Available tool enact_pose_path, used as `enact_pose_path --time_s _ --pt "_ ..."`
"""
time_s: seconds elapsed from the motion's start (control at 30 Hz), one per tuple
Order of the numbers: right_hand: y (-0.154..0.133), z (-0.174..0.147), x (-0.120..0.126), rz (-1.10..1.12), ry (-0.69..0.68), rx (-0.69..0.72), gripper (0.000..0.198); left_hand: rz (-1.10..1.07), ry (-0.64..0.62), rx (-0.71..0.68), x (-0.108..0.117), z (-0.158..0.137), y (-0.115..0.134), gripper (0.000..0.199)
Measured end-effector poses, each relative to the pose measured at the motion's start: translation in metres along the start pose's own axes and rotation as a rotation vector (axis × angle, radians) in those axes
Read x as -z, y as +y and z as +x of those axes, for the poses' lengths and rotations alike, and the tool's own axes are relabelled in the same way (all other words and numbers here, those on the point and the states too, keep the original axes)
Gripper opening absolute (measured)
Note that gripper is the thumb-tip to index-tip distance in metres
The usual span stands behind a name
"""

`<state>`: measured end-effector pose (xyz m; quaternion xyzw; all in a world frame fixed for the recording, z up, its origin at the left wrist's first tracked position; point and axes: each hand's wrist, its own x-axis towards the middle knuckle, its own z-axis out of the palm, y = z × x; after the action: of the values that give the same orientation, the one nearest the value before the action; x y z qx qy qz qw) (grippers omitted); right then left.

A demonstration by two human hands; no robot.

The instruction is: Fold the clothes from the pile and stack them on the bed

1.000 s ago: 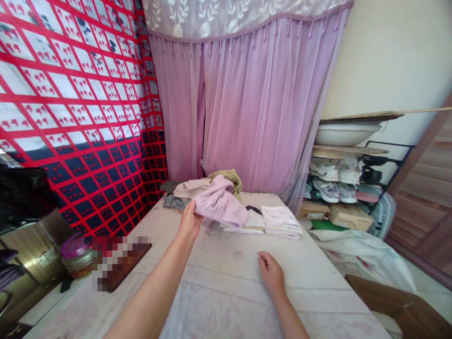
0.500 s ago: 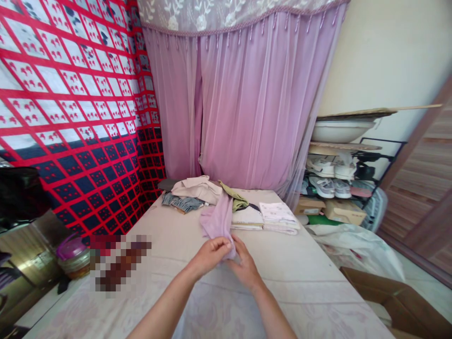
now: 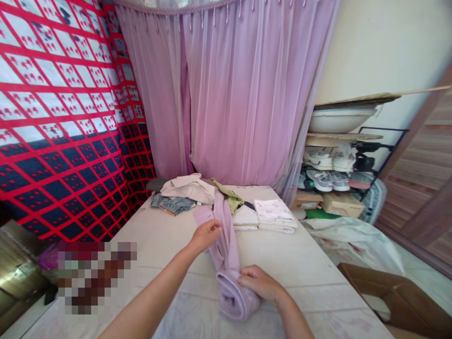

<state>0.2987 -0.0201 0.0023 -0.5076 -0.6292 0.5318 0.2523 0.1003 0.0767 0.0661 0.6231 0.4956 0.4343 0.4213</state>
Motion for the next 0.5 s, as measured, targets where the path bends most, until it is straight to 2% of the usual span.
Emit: enact_pose_path --time_s 0.1,0.2,0.33,0.43,0.5 --pt "0.008 0.006 -0.003 0.126 -0.052 0.049 0.032 0.137 0.052 -0.064 -0.019 0.033 0.003 0.019" --pt "0.015 0.009 -0.002 0.216 -0.119 0.058 0.037 0.146 0.067 -0.104 -0.045 0.065 0.009 0.022" --pt "0.021 0.009 0.000 0.305 -0.141 0.051 0.038 -0.035 0.163 -0.049 -0.076 0.104 0.013 0.030" --pt "0.024 0.009 0.001 0.348 -0.124 0.041 0.037 -0.147 0.211 0.007 -0.076 0.146 0.021 0.038" --pt "0.027 0.010 0.001 0.380 -0.109 0.026 0.034 -0.212 0.249 0.022 -0.058 0.182 0.033 0.035"
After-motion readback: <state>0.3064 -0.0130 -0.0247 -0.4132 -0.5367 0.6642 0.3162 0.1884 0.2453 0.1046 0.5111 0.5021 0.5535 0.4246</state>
